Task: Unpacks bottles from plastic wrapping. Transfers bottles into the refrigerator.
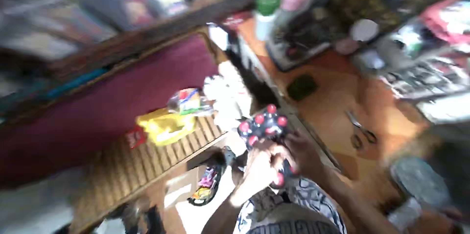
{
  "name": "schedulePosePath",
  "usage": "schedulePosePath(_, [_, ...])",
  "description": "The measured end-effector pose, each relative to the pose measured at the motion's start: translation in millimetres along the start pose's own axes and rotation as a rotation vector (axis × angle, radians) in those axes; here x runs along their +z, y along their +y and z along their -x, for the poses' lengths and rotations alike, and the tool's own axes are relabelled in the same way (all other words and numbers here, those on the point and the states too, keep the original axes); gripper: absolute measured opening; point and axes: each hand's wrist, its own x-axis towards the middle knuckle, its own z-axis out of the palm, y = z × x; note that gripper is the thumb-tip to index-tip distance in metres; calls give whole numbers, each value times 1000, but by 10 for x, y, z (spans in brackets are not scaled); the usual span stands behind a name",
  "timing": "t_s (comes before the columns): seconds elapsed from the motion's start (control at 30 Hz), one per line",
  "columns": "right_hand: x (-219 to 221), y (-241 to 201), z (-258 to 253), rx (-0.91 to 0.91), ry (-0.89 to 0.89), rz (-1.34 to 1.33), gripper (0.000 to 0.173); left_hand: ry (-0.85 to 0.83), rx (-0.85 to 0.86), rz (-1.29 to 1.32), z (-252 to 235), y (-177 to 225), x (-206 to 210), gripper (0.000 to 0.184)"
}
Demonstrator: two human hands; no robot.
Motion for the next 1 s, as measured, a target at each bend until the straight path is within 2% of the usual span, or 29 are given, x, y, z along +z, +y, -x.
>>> schedulePosePath(0.1, [-504,514,44,51,205,88,39,60,184,-23,-643,363,510,18])
schedulePosePath(0.2, [-784,1090,15,60,333,200,43,102,230,-54,-1251,510,1003,23])
schedulePosePath(0.3, [-798,1663,25,121,450,203,45,103,206,-49,-1743,501,1473,30])
schedulePosePath(0.4, [-668,2040,174,247,459,111,43,69,309,-129,-2017,309,1821,30])
schedulePosePath(0.47, [-616,2110,321,295,401,65,43,87,355,-281,-2069,278,1847,29])
schedulePosePath(0.53, [-636,2070,425,318,269,43,40,77,266,-431,-2193,292,1721,29])
schedulePosePath(0.6, [-600,2055,508,292,231,59,49,34,223,-446,-2366,269,1622,37])
schedulePosePath(0.67, [-555,2094,526,261,277,85,61,0,233,-470,-2518,296,1603,47])
schedulePosePath(0.83, [-389,2097,555,143,545,108,53,-1,197,-536,-2630,288,1682,37])
schedulePosePath(1.0, [-321,2001,677,67,573,89,45,-39,197,-587,-2674,415,1697,35])
